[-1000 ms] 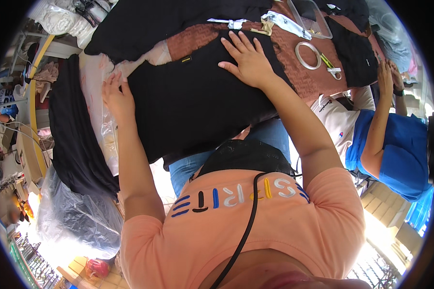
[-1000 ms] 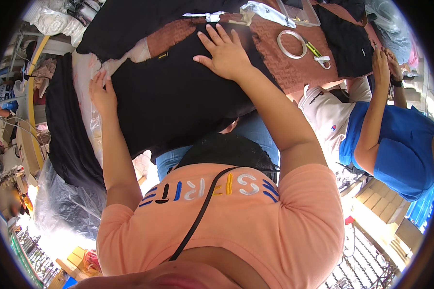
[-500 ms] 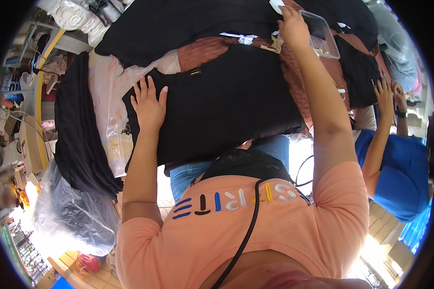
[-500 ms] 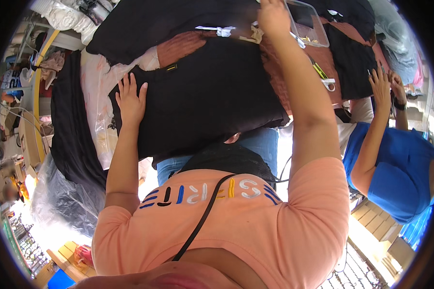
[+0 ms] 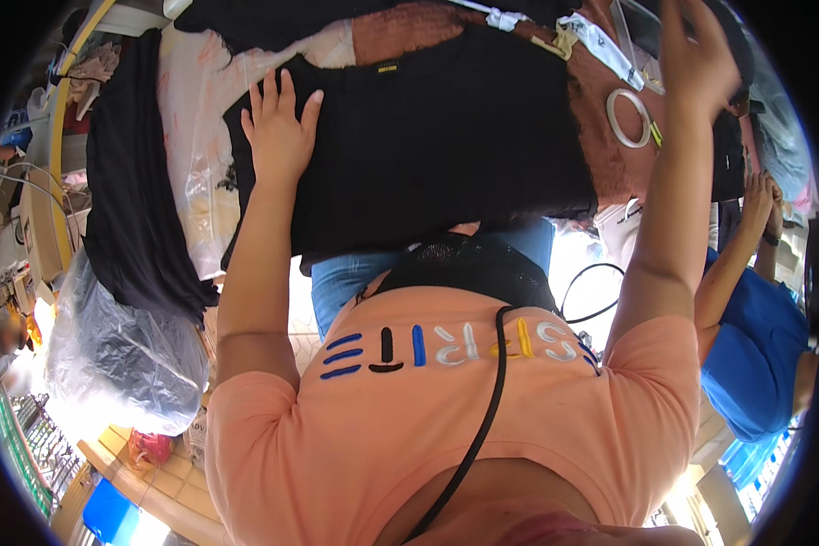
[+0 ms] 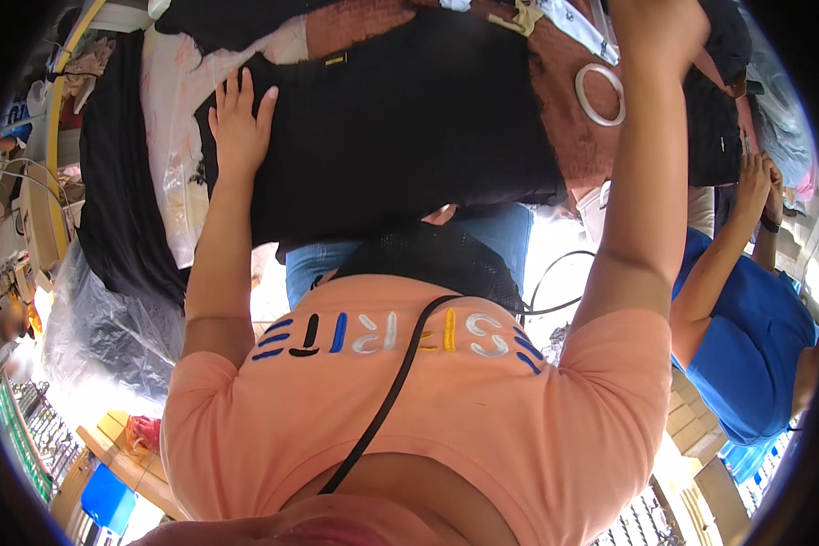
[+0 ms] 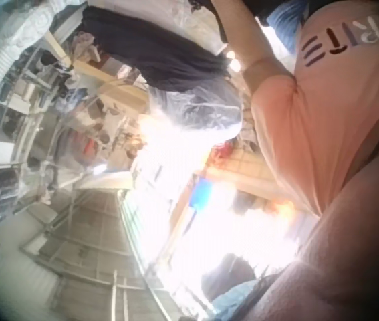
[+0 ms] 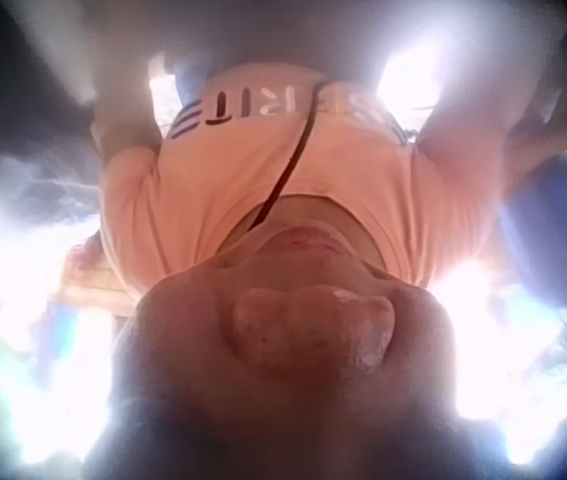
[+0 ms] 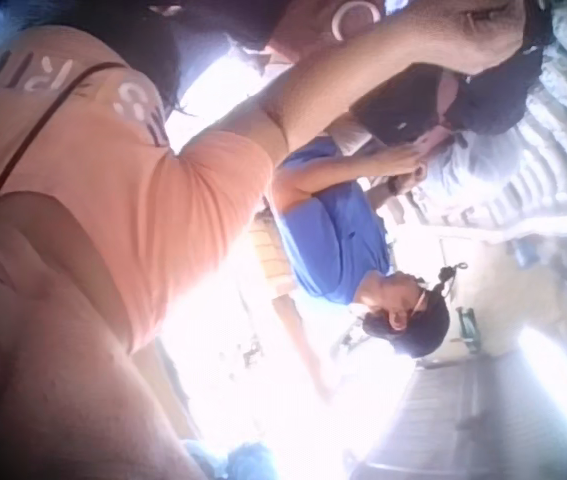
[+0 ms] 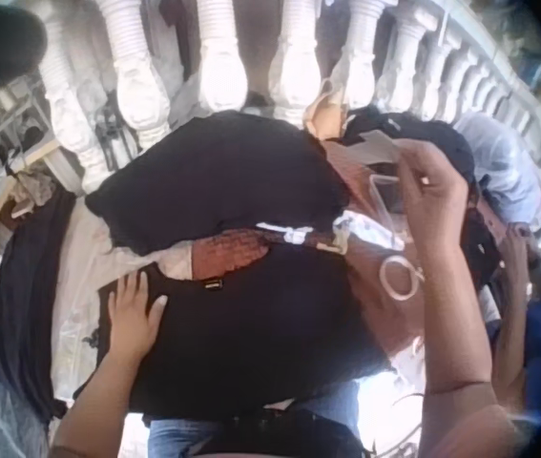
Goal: The person places a paper template on a black garment, aligns it, and then applies a small white adhesive label to the fabric by hand.
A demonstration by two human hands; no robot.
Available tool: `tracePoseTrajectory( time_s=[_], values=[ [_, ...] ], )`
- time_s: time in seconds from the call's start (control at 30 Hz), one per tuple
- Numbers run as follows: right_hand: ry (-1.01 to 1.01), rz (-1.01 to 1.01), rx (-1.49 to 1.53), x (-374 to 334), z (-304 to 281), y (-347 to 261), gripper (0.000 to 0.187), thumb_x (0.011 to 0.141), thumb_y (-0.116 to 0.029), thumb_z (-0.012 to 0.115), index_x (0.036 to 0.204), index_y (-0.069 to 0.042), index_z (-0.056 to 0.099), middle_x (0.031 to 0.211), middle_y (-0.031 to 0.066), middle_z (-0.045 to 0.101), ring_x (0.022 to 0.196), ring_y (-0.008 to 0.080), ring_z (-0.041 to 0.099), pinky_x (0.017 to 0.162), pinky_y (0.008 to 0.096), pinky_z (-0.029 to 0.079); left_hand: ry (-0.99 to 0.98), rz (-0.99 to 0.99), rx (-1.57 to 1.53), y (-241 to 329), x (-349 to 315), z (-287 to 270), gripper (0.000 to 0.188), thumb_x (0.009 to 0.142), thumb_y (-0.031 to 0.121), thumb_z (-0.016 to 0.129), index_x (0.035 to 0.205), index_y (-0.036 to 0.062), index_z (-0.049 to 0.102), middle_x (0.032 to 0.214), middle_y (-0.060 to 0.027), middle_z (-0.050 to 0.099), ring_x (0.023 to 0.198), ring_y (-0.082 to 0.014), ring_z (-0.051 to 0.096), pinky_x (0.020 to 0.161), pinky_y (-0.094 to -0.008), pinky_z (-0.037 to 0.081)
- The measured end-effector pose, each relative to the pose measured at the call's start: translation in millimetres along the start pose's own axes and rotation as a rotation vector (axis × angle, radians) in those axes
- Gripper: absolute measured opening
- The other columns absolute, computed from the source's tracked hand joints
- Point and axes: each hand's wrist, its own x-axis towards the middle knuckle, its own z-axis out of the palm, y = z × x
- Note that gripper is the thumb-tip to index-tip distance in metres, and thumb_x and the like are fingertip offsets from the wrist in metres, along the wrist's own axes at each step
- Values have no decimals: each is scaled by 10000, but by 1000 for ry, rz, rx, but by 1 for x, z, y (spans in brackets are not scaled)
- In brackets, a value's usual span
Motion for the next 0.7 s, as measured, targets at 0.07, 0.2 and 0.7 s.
tracePoseTrajectory(
  time_s=[0.07,0.2,0.7],
  values=[
    [-102,-106,200,-39,-81,-46,210,903,-205,736,1086,-107,764,1017,94,763,915,292,722,815,361,565,18,-1,-29,-4,-1,-3,708,1030,566,497,1522,58,473,1624,-176,379,1519,-421,295,1183,-643,257],
    [-508,-397,598,-133,-141,-111,287,824,-165,807,1100,-109,756,1060,61,752,925,263,702,799,377,534,94,48,-174,-5,-8,-15,669,1005,544,562,1446,40,555,1561,-180,459,1484,-419,351,1161,-635,285],
    [-616,-255,518,-185,-49,-95,437,891,-302,758,1273,-103,680,1237,136,703,1253,367,602,1023,461,489,-306,573,-134,129,-116,-78,706,796,488,816,1389,156,626,1505,-105,534,1475,-363,378,1162,-645,249]
  ],
)
